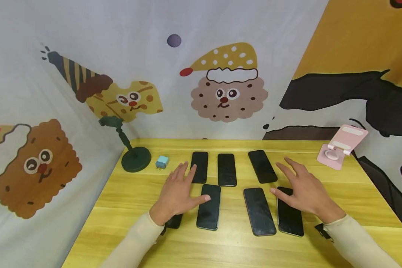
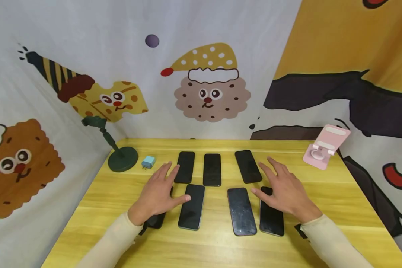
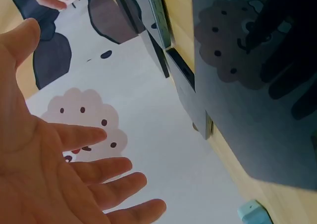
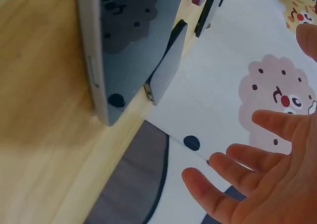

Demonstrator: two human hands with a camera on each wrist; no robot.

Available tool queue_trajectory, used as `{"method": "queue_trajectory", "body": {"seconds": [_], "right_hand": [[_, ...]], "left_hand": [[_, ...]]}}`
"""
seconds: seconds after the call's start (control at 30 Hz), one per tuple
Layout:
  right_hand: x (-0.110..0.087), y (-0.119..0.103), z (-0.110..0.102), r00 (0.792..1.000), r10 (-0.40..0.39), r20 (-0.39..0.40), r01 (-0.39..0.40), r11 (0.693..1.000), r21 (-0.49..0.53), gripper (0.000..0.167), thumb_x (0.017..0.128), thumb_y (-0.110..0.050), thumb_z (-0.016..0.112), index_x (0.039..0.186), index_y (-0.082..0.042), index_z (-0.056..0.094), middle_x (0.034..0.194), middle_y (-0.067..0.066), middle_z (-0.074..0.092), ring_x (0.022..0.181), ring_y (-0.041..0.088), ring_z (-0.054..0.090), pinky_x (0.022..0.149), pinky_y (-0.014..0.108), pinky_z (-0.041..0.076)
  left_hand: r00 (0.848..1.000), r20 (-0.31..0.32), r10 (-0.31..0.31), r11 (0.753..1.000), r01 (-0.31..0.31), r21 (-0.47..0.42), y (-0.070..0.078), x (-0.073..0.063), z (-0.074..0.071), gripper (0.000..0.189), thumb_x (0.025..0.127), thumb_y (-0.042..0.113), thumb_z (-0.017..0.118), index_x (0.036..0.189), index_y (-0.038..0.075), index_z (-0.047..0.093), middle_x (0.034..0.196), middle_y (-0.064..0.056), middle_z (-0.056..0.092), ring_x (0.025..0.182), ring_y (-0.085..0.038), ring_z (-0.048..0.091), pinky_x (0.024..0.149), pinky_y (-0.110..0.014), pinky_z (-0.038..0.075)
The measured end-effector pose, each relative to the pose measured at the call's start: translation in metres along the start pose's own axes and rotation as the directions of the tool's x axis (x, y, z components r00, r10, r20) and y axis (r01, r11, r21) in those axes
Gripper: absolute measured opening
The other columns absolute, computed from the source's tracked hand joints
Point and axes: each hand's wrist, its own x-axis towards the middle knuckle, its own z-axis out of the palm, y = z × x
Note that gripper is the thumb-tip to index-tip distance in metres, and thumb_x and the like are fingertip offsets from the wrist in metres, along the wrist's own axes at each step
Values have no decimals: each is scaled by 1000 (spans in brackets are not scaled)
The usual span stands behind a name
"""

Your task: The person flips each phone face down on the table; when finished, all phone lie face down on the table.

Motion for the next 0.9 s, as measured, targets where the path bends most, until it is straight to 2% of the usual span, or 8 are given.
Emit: {"method": "queue_trajectory", "body": {"seconds": [0.2,0.4,0.53,0.77,0.9], "right_hand": [[-8,2,1,999,39,31,-41,996,75,88,93,-63,72,160,-14,45,161,25,42,138,50,48,93,74,52],[-15,4,0,998,44,42,-49,990,129,84,94,-58,74,159,-12,47,160,24,43,139,49,47,99,73,48],[-17,6,-1,998,51,43,-58,980,188,81,95,-55,75,157,-11,48,158,23,45,138,48,48,101,72,46],[-23,9,0,996,79,45,-89,953,289,70,98,-46,75,153,-9,51,151,18,53,124,39,60,85,56,61],[-27,11,0,991,121,61,-135,929,344,65,99,-42,76,151,-10,53,148,16,56,122,38,62,81,48,64]], "left_hand": [[998,-60,34,998,-37,-43,8,3,1,111,87,88,56,168,17,32,171,-18,33,154,-40,38,115,-62,45],[994,-84,66,991,-75,-109,23,3,2,100,91,77,64,166,15,37,169,-18,36,151,-40,43,112,-60,50],[994,-73,81,984,-92,-152,34,5,5,94,94,72,64,165,15,39,168,-17,38,151,-38,44,111,-56,52],[996,-24,90,968,-93,-233,52,10,11,88,96,67,66,164,18,40,166,-13,40,150,-35,45,109,-55,53],[996,5,89,953,-84,-292,61,14,17,86,97,66,66,164,20,40,165,-10,41,148,-33,46,109,-53,53]]}}
